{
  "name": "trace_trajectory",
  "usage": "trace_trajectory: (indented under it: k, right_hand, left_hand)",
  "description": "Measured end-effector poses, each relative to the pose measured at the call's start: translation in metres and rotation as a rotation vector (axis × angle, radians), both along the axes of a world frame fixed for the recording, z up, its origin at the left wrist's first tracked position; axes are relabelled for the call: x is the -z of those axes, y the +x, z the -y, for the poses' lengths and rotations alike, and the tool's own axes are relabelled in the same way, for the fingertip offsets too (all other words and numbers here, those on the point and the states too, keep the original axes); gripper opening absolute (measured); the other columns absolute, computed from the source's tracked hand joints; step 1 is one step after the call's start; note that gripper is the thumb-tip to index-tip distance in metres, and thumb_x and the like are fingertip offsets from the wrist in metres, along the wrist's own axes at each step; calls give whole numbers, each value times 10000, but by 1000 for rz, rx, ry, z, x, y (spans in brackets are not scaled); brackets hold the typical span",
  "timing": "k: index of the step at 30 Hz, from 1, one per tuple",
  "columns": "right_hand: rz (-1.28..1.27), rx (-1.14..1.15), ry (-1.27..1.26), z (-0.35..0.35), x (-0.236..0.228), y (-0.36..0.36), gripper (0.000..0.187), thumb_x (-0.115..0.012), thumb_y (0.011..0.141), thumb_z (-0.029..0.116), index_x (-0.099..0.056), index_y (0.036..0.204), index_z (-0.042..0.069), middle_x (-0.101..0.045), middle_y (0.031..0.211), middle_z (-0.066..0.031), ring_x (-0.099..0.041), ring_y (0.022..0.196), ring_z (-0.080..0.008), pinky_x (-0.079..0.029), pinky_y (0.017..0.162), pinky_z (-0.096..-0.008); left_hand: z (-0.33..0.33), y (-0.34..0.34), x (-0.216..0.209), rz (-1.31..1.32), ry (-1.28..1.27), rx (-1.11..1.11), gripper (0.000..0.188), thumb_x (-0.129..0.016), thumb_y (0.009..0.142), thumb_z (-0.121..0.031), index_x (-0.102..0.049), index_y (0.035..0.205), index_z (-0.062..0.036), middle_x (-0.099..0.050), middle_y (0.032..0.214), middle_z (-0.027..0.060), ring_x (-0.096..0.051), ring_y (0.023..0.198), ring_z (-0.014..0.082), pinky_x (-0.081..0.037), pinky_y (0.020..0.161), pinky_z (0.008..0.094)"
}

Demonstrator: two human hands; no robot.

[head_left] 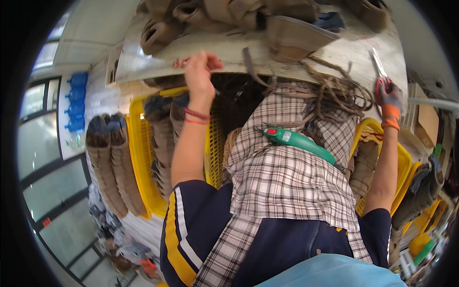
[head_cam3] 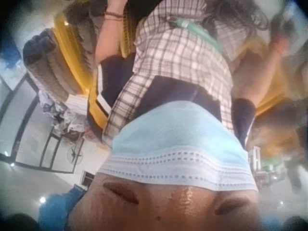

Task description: The person repeatedly picks up beige slip-on shoes from a pile, uses a green electric trimmer to cut the fuzzy lining inside the opening, and then places the shoes into a yellow basket. The process is repeated for multiple shoes.

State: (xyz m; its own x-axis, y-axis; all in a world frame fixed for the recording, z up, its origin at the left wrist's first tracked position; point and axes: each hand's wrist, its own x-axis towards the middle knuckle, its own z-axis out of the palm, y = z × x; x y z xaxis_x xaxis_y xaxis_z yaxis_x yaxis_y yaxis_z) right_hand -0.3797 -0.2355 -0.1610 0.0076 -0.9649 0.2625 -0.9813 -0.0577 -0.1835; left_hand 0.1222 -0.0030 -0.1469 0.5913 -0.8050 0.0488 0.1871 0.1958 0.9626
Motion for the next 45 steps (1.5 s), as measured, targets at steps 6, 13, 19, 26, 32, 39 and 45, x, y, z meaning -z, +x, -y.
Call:
trace_trajectory:
  k: [6, 13, 19, 26, 32, 39, 45]
  right_hand:
    - [60, 33, -159, 1, -9, -18, 536, -653, 755, 481, -634, 1101, 72, -600, 1019, -182, -559, 957, -331, -424, 871, -404]
    - [306, -17, -108, -7, -31, 0, 503, -693, 768, 401, -636, 1079, 10, -602, 1021, -146, -578, 952, -240, -432, 871, -326]
    - [242, -29, -162, -13, -39, -8, 457, -697, 781, 361, -645, 1054, -3, -624, 1025, -134, -581, 954, -235, -427, 866, -323]
    - [705, -118, -44, -15, -39, -11, 403, -694, 799, 302, -644, 1057, -5, -644, 999, -110, -593, 902, -201, -432, 850, -299]
    - [275, -46, -145, -20, -43, -10, 371, -690, 800, 280, -657, 1035, -6, -643, 988, -116, -596, 897, -198, -431, 840, -295]
    - [332, -34, -146, -19, -47, -10, 380, -703, 789, 299, -660, 1034, 12, -618, 1006, -114, -578, 904, -206, -423, 856, -306]
    - [411, -69, -135, -26, -52, 5, 381, -721, 783, 222, -629, 1066, -15, -605, 1047, -103, -582, 937, -179, -445, 858, -288]
  left_hand:
    - [-84, -57, 147, -428, 891, 222, 246, -513, 871, -209, -613, 976, -11, -642, 851, 120, -631, 729, 244, -519, 626, 360]
    - [-100, -41, 300, 711, 1209, 350, 346, -494, 874, -245, -593, 1126, -30, -627, 1070, 127, -613, 941, 268, -485, 812, 382]
    - [-116, -33, 323, 681, 1142, 275, 351, -493, 876, -252, -592, 1137, -40, -608, 1112, 134, -592, 996, 257, -468, 841, 369]
    - [-175, -77, 379, 580, 1157, 595, 356, -492, 878, -261, -590, 1150, -52, -587, 1161, 143, -568, 1059, 244, -449, 875, 354]
    - [-105, -73, 297, -220, 1094, 911, 422, -483, 890, -298, -519, 1252, -84, -540, 1247, 120, -522, 1116, 221, -411, 905, 300]
    - [-68, -99, 256, -643, 819, 798, 387, -472, 897, -293, -538, 1225, -99, -506, 1271, 146, -538, 1089, 251, -458, 876, 349]
    - [-76, -136, 291, 121, 1236, 746, 404, -475, 886, -301, -533, 1228, -94, -491, 1283, 160, -532, 1100, 259, -461, 875, 355]
